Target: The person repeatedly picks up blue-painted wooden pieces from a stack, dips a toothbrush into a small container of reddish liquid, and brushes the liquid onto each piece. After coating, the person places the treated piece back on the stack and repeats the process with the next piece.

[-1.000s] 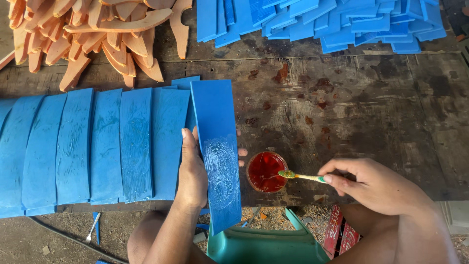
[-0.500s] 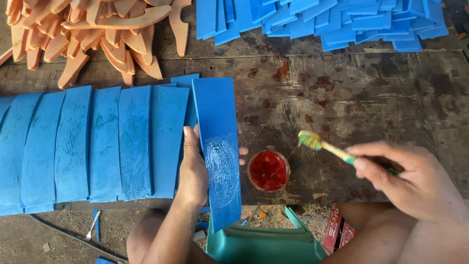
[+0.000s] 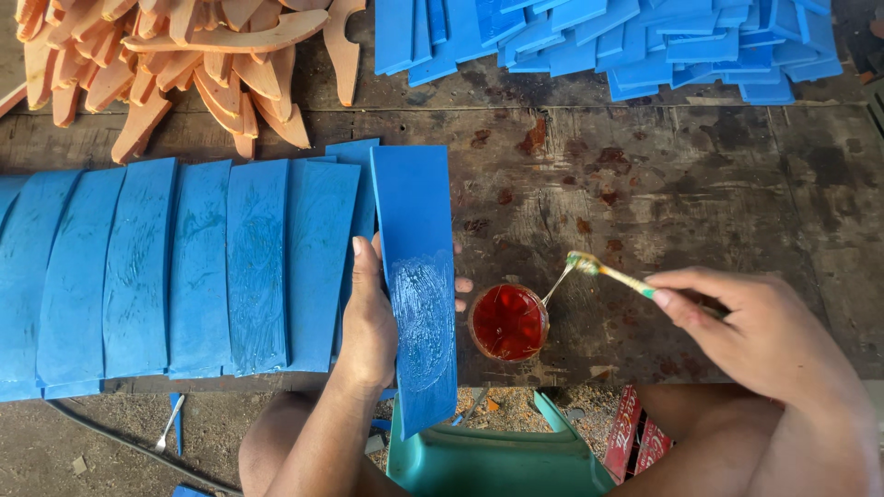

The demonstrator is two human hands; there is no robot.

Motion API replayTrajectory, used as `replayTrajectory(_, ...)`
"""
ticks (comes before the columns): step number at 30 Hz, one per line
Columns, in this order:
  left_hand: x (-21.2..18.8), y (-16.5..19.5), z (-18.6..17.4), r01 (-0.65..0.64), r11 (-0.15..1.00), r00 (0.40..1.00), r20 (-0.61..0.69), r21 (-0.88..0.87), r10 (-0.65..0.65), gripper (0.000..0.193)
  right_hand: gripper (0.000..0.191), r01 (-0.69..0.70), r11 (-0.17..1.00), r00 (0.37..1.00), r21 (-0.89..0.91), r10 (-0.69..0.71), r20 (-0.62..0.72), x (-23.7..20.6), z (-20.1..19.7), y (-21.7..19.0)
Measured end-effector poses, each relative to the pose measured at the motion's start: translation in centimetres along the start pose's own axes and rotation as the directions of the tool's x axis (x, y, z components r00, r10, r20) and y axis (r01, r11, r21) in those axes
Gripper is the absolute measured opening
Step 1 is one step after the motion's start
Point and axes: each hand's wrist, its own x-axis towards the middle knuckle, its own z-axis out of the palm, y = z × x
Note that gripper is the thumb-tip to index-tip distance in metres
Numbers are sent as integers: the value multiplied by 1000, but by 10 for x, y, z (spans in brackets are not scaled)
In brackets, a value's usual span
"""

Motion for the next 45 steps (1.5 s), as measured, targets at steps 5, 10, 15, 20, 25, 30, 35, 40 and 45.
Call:
replayTrajectory(5, -2, 1, 1, -1, 1000, 1000, -4, 16, 1, 83, 32, 101, 988, 988, 120, -114, 100, 0, -1, -3)
replayTrajectory(10, -1, 1, 1, -2, 1000, 1000, -2, 26, 2, 83, 30, -62, 993, 968, -102, 84, 235, 7, 17, -20)
replayTrajectory(15, -2, 0, 0, 5, 1000, 1000, -7, 19, -5, 84, 28, -148, 986, 951, -80, 164, 263, 9, 12, -30)
replayTrajectory(20, -2, 1, -3, 20, 1000, 1000, -10, 13, -20, 86, 24, -203, 956, 921, -214, 260, 290, 7, 5, -27)
replayTrajectory(25, -2, 1, -3, 29, 999, 999, -15, 26, -29, 86, 24, -233, 936, 910, -264, 306, 281, 7, 3, -19)
replayTrajectory(30, -3, 3, 1, 7, 998, 1000, -11, 54, -7, 84, 26, -97, 987, 995, -126, 98, 5, 3, 1, -13)
replayTrajectory(35, -2, -4, -2, 28, 999, 1000, -7, 17, -28, 82, 26, 398, 910, 786, 114, -274, -554, -9, 7, -8)
replayTrajectory(40, -1, -16, -1, 130, 991, 987, 97, -29, -127, 93, 26, 602, 742, 692, 296, -300, -656, -10, 16, -5)
replayTrajectory(45, -7, -23, 10, 194, 957, 965, 220, -218, -146, 97, 23, 607, 682, 782, 409, -422, -458, 5, 38, -19)
